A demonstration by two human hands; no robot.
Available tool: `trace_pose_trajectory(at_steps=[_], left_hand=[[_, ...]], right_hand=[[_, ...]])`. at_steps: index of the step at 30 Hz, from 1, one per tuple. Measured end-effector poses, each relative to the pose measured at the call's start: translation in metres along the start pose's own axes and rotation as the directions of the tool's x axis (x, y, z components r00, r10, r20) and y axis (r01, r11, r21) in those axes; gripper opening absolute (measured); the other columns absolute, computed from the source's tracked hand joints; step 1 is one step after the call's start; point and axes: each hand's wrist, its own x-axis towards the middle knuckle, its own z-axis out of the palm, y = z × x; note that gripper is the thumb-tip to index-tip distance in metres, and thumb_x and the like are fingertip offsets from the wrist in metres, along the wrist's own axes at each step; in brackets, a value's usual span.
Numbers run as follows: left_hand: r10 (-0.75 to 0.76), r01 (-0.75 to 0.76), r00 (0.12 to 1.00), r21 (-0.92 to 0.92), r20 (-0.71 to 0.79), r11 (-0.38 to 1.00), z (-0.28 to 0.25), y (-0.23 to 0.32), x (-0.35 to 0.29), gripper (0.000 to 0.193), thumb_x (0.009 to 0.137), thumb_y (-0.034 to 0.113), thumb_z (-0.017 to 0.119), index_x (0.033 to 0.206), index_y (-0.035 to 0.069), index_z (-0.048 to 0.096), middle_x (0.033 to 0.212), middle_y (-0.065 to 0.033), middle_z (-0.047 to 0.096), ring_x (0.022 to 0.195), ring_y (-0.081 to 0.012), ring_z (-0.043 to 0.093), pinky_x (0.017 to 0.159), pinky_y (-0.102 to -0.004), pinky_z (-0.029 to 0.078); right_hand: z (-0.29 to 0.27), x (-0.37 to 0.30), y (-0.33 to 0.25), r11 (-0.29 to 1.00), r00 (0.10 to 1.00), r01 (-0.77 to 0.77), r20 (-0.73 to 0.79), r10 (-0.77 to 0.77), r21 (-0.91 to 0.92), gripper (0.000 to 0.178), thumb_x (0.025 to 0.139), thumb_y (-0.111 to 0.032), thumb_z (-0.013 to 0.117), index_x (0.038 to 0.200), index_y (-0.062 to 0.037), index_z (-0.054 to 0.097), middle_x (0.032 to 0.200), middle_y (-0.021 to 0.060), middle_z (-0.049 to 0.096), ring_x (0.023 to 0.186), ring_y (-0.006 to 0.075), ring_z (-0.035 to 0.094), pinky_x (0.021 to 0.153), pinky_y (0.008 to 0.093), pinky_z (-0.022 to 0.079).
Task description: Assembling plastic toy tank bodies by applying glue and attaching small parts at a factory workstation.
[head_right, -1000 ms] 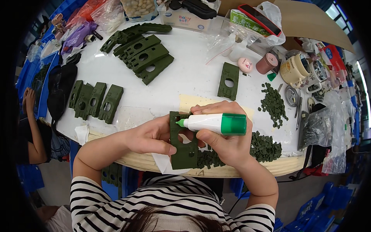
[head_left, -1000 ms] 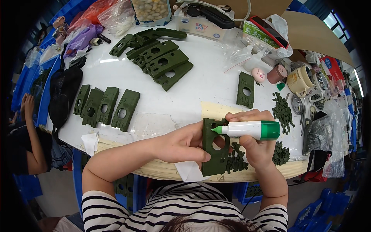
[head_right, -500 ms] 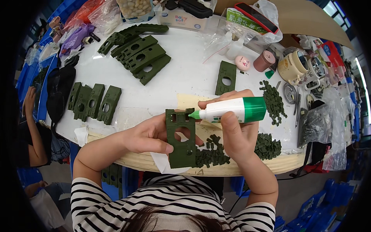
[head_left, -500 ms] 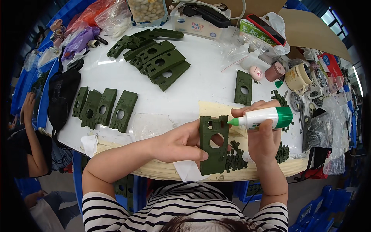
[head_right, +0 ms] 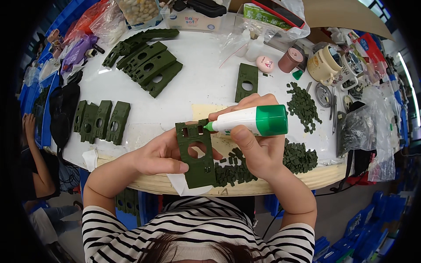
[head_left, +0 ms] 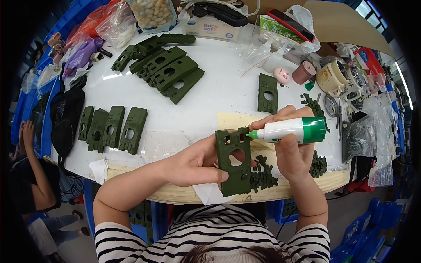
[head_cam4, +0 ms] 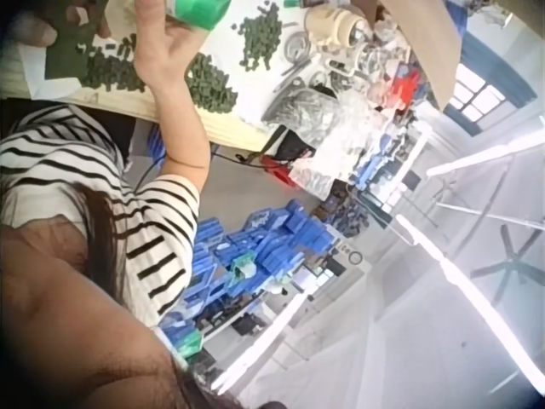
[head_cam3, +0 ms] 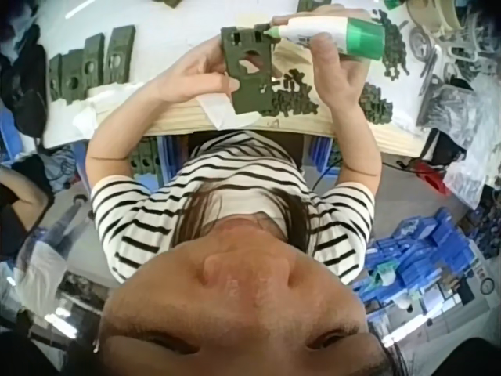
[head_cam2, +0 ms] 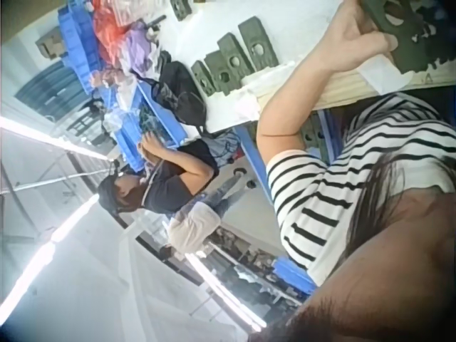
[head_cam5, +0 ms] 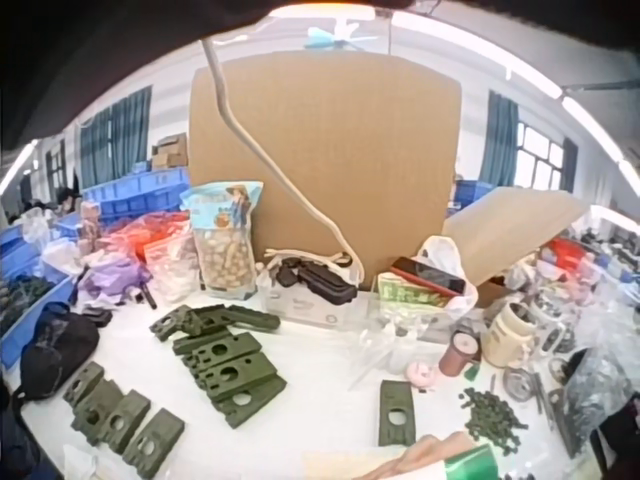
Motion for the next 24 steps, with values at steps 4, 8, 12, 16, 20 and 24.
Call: trace_pose_trajectory(at_steps=[4, 8, 12, 16, 20, 24], left_hand=[[0.008, -0.008, 1.000, 0.000, 0.012, 1.000, -0.0011, -0.0001, 0.0001, 0.074, 0.083, 0.007, 0.055, 0.146, 0.001, 0.015, 0.131, -0.0213, 0.045, 0.124, -0.0245, 0.045, 0.080, -0.0322, 0.053], [0.004, -0.004, 1.000, -0.002, 0.010, 1.000, -0.0002, 0.0005, 0.0006, 0.075, 0.082, 0.006, 0.055, 0.146, 0.001, 0.015, 0.131, -0.0216, 0.045, 0.124, -0.0247, 0.045, 0.080, -0.0325, 0.053], [0.009, -0.009, 1.000, 0.000, 0.006, 1.000, -0.0011, -0.0013, 0.0007, 0.075, 0.082, 0.006, 0.054, 0.145, 0.001, 0.015, 0.131, -0.0218, 0.046, 0.123, -0.0249, 0.046, 0.081, -0.0330, 0.053], [0.004, -0.004, 1.000, -0.003, 0.000, 1.000, -0.0001, 0.0004, 0.0007, 0.075, 0.081, 0.007, 0.055, 0.145, 0.001, 0.016, 0.130, -0.0215, 0.047, 0.122, -0.0250, 0.047, 0.081, -0.0328, 0.052], [0.000, 0.000, 1.000, 0.002, -0.004, 1.000, -0.0003, -0.0002, 0.0003, 0.075, 0.081, 0.007, 0.054, 0.145, 0.001, 0.016, 0.130, -0.0213, 0.047, 0.121, -0.0250, 0.048, 0.081, -0.0325, 0.052], [0.000, 0.000, 1.000, 0.003, 0.000, 1.000, -0.0003, -0.0002, 0.0008, 0.075, 0.081, 0.007, 0.054, 0.145, 0.001, 0.016, 0.130, -0.0211, 0.047, 0.121, -0.0250, 0.048, 0.080, -0.0325, 0.052]], right_hand=[[0.0007, -0.0003, -0.0002, 1.000, 1.000, 0.000, 0.001, 0.000, -0.004, 0.028, 0.093, -0.017, 0.059, 0.108, -0.0004, 0.041, 0.100, 0.0141, 0.054, 0.096, 0.0283, 0.065, 0.081, 0.0358, 0.054], [0.0009, -0.0004, -0.0008, 0.999, 1.000, 0.003, 0.001, -0.003, -0.031, 0.028, 0.093, -0.016, 0.059, 0.108, -0.0002, 0.042, 0.100, 0.0146, 0.055, 0.096, 0.0275, 0.066, 0.079, 0.0344, 0.053], [-0.0004, 0.0001, -0.0001, 0.997, 1.000, 0.024, 0.019, -0.023, -0.068, 0.028, 0.093, -0.017, 0.059, 0.108, 0.0002, 0.042, 0.099, 0.0159, 0.057, 0.094, 0.0261, 0.066, 0.078, 0.0328, 0.052], [-0.0009, 0.0003, 0.0007, 0.994, 0.999, 0.041, 0.029, -0.039, -0.097, 0.028, 0.093, -0.017, 0.059, 0.108, 0.0009, 0.043, 0.100, 0.0166, 0.058, 0.093, 0.0249, 0.065, 0.078, 0.0327, 0.052], [-0.0015, 0.0007, 0.0007, 0.991, 0.998, 0.053, 0.035, -0.049, -0.121, 0.028, 0.093, -0.017, 0.059, 0.108, 0.0013, 0.044, 0.099, 0.0165, 0.058, 0.092, 0.0248, 0.065, 0.078, 0.0329, 0.052], [-0.0011, 0.0005, 0.0002, 0.992, 0.998, 0.050, 0.032, -0.046, -0.117, 0.028, 0.093, -0.016, 0.059, 0.108, 0.0015, 0.044, 0.099, 0.0163, 0.057, 0.092, 0.0250, 0.065, 0.078, 0.0328, 0.052]])
